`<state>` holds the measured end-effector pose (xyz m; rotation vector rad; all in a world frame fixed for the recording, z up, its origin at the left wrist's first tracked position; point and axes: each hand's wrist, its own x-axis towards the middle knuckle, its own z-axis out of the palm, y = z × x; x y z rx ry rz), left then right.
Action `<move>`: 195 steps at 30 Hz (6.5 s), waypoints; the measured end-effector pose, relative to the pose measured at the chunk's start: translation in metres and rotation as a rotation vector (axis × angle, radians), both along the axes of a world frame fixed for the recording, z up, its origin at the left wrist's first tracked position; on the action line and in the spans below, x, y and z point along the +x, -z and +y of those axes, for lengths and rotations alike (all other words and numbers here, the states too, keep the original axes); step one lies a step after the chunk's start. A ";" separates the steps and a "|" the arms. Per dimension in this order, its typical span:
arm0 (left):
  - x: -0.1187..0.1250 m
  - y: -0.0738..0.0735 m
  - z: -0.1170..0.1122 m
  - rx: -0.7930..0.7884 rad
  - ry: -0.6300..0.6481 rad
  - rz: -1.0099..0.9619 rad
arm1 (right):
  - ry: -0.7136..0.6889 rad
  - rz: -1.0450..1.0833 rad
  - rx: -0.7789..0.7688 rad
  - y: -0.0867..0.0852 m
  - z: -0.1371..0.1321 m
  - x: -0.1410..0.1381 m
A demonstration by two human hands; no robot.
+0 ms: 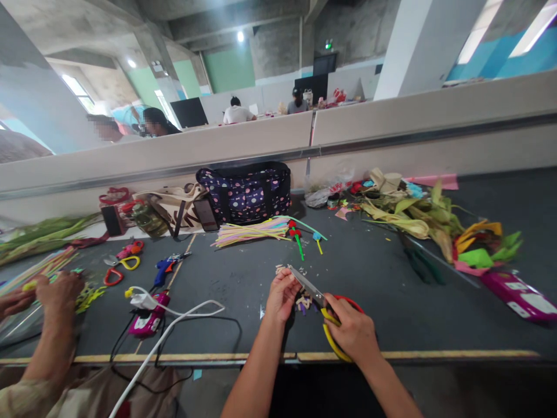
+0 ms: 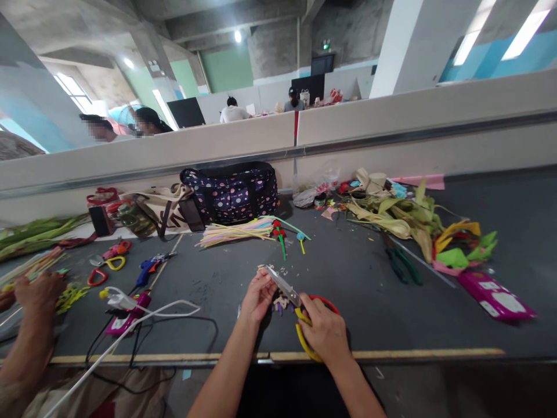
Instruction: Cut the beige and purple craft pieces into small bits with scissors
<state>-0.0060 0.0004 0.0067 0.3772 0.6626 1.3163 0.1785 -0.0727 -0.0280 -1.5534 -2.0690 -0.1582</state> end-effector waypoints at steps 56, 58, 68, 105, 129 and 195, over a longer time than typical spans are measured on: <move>0.004 -0.001 0.000 0.175 -0.488 0.367 | 0.058 0.021 -0.023 -0.009 0.001 -0.007; 0.005 -0.003 0.000 0.166 -0.472 0.360 | 0.050 0.011 -0.018 -0.008 0.002 -0.007; 0.005 0.002 0.001 0.179 -0.424 0.339 | 0.010 -0.038 0.001 -0.006 0.004 -0.007; 0.004 -0.003 -0.002 0.131 -0.266 0.241 | 0.030 0.002 -0.109 0.000 0.005 -0.005; 0.003 -0.002 -0.003 0.089 -0.196 0.232 | 0.030 -0.021 -0.046 -0.001 0.005 -0.005; -0.060 0.015 0.000 0.659 -0.293 1.746 | 0.182 0.124 -0.386 -0.008 0.021 0.027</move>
